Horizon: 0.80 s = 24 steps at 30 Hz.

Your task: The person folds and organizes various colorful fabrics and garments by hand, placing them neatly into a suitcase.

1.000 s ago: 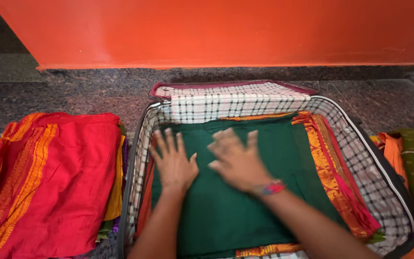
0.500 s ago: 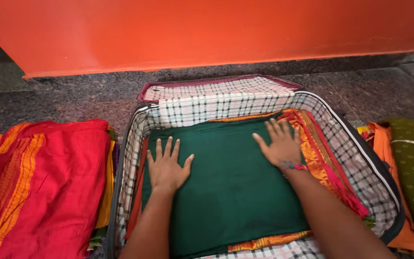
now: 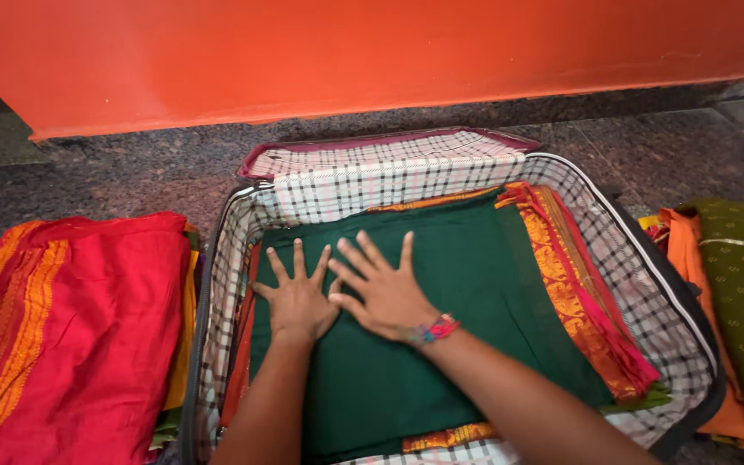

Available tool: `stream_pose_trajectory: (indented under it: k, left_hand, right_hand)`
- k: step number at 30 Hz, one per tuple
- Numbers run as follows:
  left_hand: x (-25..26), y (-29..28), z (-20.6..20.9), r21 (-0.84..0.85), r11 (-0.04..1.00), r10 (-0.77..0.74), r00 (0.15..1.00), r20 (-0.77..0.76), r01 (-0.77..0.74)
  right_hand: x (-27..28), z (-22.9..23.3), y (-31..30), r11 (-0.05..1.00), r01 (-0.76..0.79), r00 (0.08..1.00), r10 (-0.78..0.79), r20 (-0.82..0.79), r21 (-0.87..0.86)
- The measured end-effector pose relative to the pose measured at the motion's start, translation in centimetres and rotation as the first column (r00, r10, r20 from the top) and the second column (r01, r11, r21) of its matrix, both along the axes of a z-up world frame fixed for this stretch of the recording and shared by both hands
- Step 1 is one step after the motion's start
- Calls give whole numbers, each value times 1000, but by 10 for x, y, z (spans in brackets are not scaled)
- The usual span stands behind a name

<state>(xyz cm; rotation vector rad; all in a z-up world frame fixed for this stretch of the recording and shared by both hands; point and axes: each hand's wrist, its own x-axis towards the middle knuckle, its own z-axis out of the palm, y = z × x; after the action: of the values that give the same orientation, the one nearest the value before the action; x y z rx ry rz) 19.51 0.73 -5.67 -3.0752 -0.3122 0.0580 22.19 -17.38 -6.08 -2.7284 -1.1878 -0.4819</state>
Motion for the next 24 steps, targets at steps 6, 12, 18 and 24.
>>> stream_pose_trajectory:
  k: [6, 12, 18, 24]
  left_hand:
    - [-2, 6, -1, -40, 999, 20, 997, 78, -17]
    - [3, 11, 4, -205, 974, 97, 995, 9, -93]
    - [6, 13, 4, -196, 975, 102, 994, -48, -110]
    - [2, 8, 2, -32, 998, 60, 998, 17, -60]
  right_hand:
    - [45, -8, -68, 939, 344, 937, -344, -55, -13]
    - [111, -45, -205, 738, 663, 745, -667, -9, 129]
    - [93, -21, -180, 664, 748, 661, -744, 102, -8]
    - [-7, 49, -29, 961, 139, 864, -236, -444, -240]
